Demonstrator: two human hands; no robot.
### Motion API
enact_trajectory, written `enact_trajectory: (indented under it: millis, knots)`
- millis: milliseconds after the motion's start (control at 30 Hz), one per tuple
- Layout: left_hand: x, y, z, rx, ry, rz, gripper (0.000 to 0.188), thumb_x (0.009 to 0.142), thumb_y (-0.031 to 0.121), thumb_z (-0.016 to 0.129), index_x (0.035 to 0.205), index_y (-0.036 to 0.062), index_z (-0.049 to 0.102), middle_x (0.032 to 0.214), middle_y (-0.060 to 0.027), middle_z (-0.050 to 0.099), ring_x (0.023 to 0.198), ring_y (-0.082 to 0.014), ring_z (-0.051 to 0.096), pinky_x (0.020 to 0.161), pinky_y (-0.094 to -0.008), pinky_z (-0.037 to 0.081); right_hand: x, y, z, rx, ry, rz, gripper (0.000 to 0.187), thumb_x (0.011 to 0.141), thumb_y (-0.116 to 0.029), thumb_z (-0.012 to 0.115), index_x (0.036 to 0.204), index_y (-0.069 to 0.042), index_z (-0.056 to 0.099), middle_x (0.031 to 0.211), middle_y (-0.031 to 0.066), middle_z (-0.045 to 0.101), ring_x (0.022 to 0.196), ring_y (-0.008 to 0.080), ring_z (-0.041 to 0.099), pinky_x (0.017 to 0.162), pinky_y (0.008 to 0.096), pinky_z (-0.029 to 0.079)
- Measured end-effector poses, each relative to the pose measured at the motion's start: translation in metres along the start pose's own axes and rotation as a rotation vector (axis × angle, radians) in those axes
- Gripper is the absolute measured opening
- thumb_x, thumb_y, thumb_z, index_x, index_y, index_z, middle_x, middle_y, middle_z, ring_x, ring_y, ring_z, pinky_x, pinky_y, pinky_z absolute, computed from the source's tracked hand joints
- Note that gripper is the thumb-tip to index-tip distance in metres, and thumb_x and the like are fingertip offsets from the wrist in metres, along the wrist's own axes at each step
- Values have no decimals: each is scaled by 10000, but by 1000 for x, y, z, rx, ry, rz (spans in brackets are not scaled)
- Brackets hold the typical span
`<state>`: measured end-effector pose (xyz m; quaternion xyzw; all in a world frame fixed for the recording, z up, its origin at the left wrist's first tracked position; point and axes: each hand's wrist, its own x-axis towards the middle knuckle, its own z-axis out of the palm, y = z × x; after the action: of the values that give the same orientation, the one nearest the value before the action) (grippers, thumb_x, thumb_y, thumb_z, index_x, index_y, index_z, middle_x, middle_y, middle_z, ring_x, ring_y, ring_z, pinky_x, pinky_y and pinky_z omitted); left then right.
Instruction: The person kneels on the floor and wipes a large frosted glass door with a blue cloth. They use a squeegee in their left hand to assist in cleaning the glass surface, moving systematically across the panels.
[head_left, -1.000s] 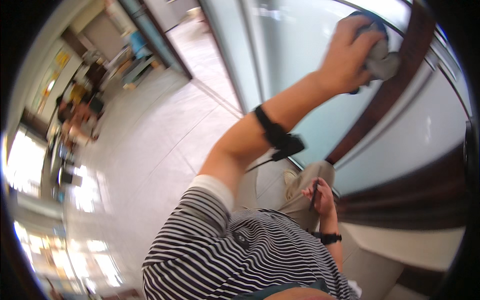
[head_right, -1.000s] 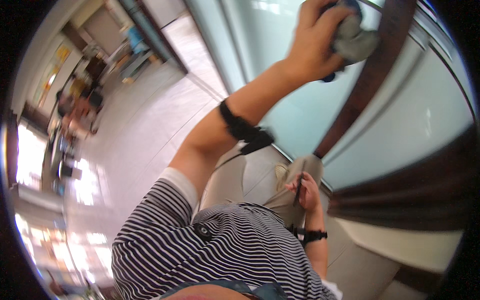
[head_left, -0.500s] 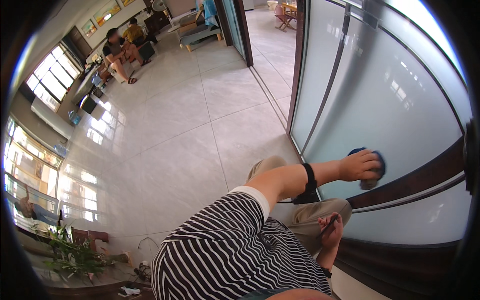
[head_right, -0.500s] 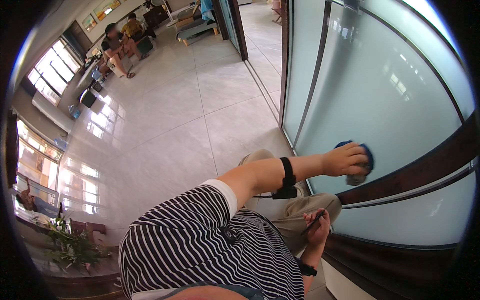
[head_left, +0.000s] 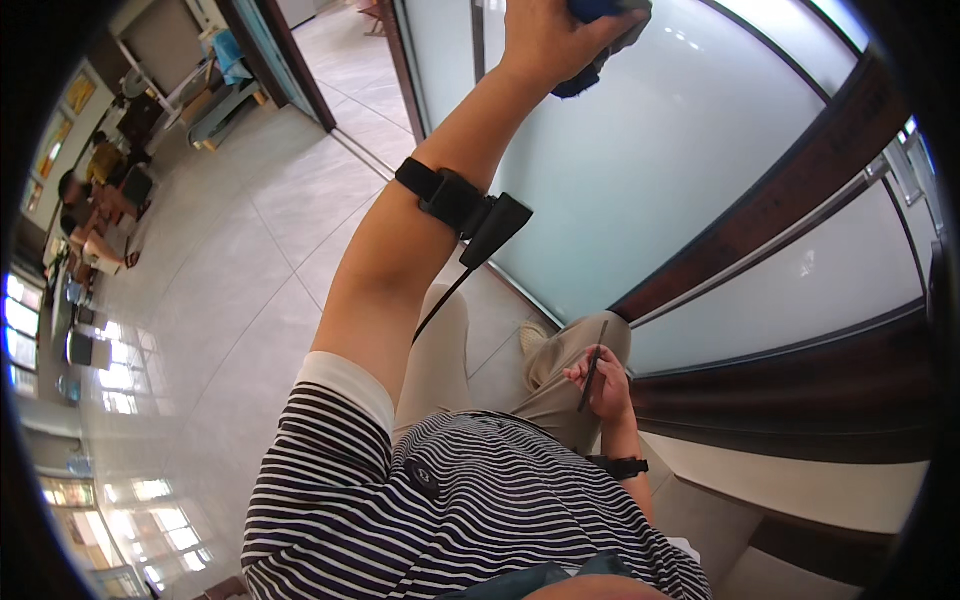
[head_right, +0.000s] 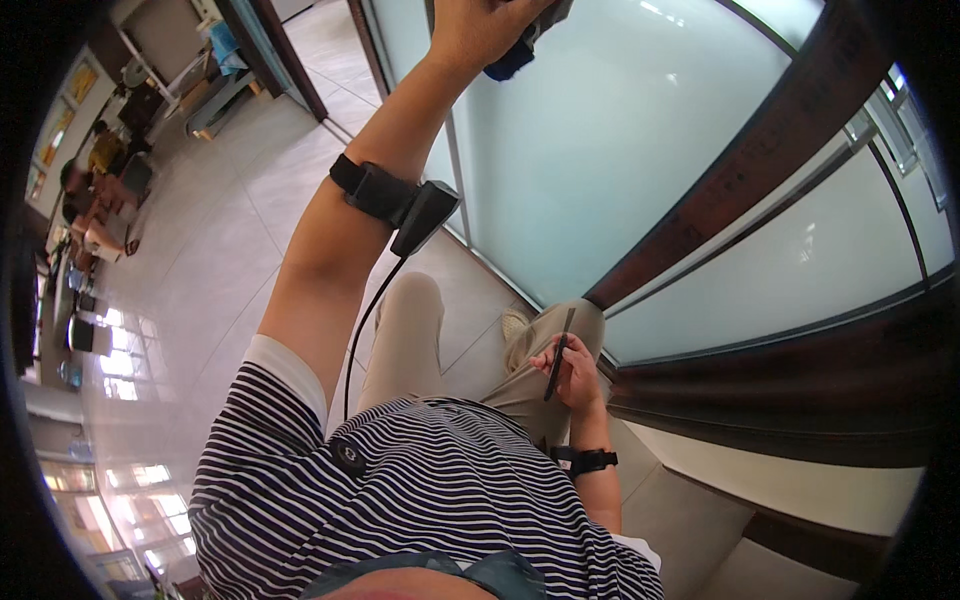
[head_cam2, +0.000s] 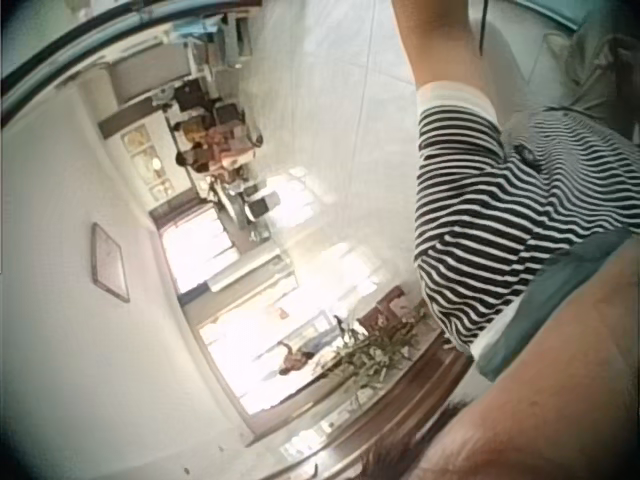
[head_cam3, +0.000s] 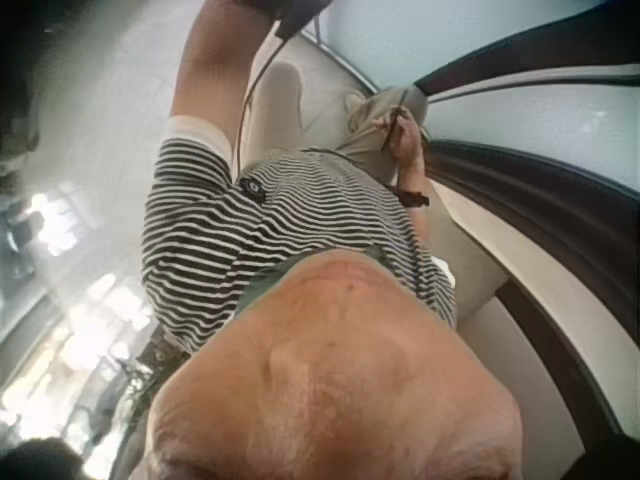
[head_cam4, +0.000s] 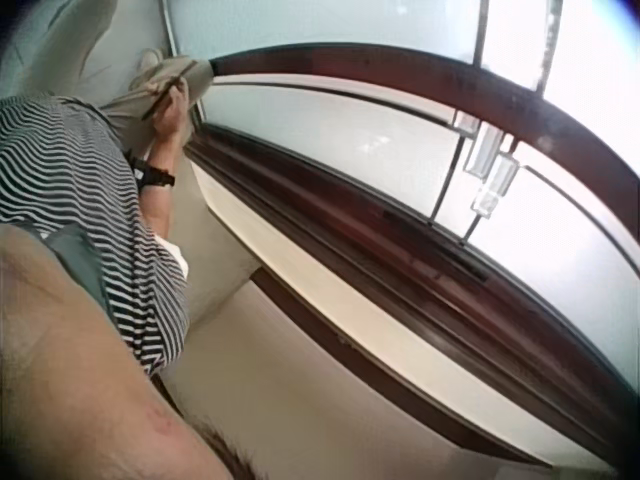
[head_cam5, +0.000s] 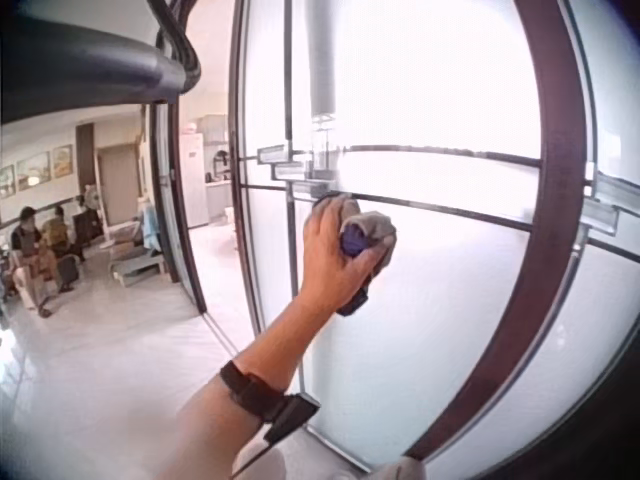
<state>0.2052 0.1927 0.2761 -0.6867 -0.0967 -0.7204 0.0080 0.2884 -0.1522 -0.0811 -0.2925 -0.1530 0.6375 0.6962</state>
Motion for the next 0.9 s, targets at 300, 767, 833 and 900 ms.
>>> enact_trajectory:
  millis: [300,767,833,900]
  knots:
    - [-220,45,1,-83,-455,21,531,804,74,624,1321,177,555,1246,-167,483,1185,-399,452,1008,-609,342,-1,-2,4,-51,17,23,251,941,-80,401,1136,-29,551,816,89,577,800,246,613,886,439,508]
    - [-94,-6,3,-272,-97,-235,752,734,67,702,1411,32,376,1279,-256,511,1174,-459,484,1021,-473,390,0,-4,5,-62,54,57,244,954,-102,399,1144,-30,534,828,97,599,828,264,638,822,382,519]
    - [-26,23,1,-341,-32,-196,672,727,129,753,1327,46,463,1233,-244,528,1143,-412,514,980,-470,419,3,-2,-7,-83,34,69,243,953,-101,398,1143,-31,534,832,99,609,835,278,656,781,354,523]
    - [-5,48,12,-282,5,-40,616,775,192,781,1282,-4,490,1190,-262,550,1108,-389,554,941,-456,455,5,-1,-11,-93,15,56,244,955,-102,396,1142,-30,535,848,103,617,856,291,667,750,335,521]
